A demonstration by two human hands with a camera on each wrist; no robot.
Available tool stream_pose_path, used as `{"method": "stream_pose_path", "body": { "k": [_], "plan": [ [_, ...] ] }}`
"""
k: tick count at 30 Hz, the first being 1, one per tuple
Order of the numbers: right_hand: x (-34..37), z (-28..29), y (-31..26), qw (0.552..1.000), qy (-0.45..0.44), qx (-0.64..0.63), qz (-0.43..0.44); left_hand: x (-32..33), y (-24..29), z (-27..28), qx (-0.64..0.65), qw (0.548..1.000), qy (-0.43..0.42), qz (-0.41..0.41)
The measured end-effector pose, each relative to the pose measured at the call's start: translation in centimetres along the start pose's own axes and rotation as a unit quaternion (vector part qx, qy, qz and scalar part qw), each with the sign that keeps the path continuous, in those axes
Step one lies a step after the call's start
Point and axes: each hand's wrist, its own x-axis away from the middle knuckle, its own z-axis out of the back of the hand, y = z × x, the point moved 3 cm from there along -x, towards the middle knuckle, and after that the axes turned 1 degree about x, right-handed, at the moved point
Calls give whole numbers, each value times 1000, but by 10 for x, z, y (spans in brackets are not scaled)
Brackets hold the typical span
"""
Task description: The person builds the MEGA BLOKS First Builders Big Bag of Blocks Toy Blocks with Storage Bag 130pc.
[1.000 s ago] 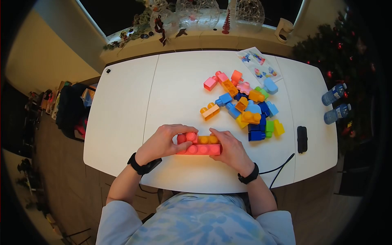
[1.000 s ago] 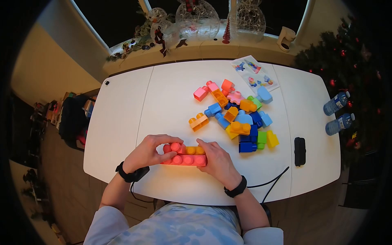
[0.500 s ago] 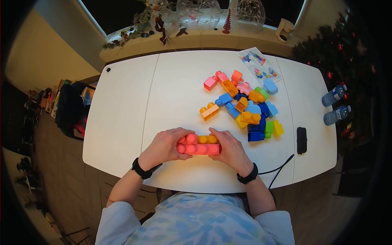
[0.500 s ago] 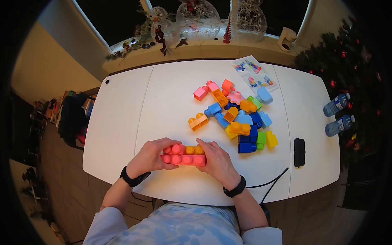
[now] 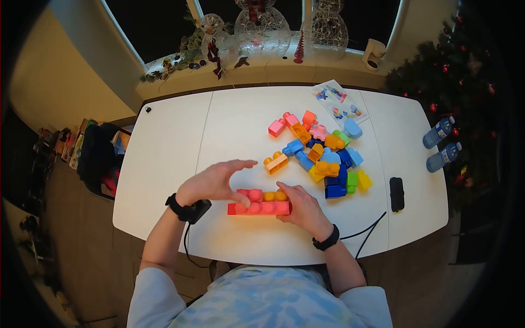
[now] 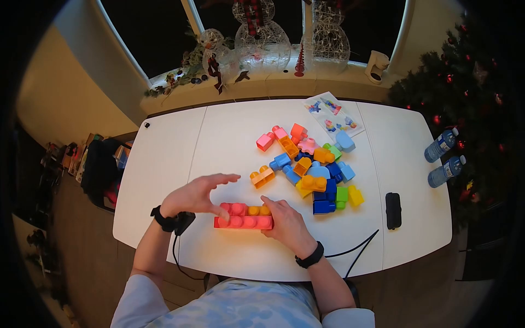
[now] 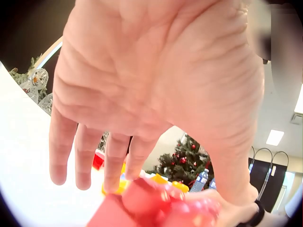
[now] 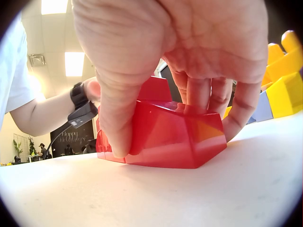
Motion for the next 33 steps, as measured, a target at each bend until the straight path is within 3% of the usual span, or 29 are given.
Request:
{"method": "stream_pose_path", "body": {
  "k": [2,5,7,10,15,18,21,23,26,28,30,33],
  "plan": [
    [1,2,-1,1000,0,2,-6,-28,-8,24,42,998,3,43],
    [2,4,-3,1000,-1,6,-17,-75,-30,32,-8,994,71,87],
    [2,2,-2,1000,2,-1,-3,-105,-33,22,-96,995,33,-21],
    [2,3,-2,1000,5,-4,6,-139,-42,1,-101,993,-39,-42],
    [3,3,-2,1000,16,-5,23,-154,-41,-8,-140,987,-76,30],
    [2,1,0,1000,7,1,16,-144,-41,0,-108,988,-85,69],
    [2,9,-3,999,-26,-24,-1,-119,-37,16,-79,995,-39,39],
    [4,21,-8,997,-50,-54,-12,-96,-26,26,-36,999,6,-36],
    [3,51,-20,995,8,-87,38,-52,14,39,34,996,-9,-78],
    [-1,68,-23,967,65,-247,5,-26,32,36,84,990,-17,-114],
    [-7,69,-33,963,89,-253,26,-7,48,28,136,982,-39,-129],
    [-16,52,-45,921,110,-371,47,10,55,12,160,975,-33,-154]
  ]
}}
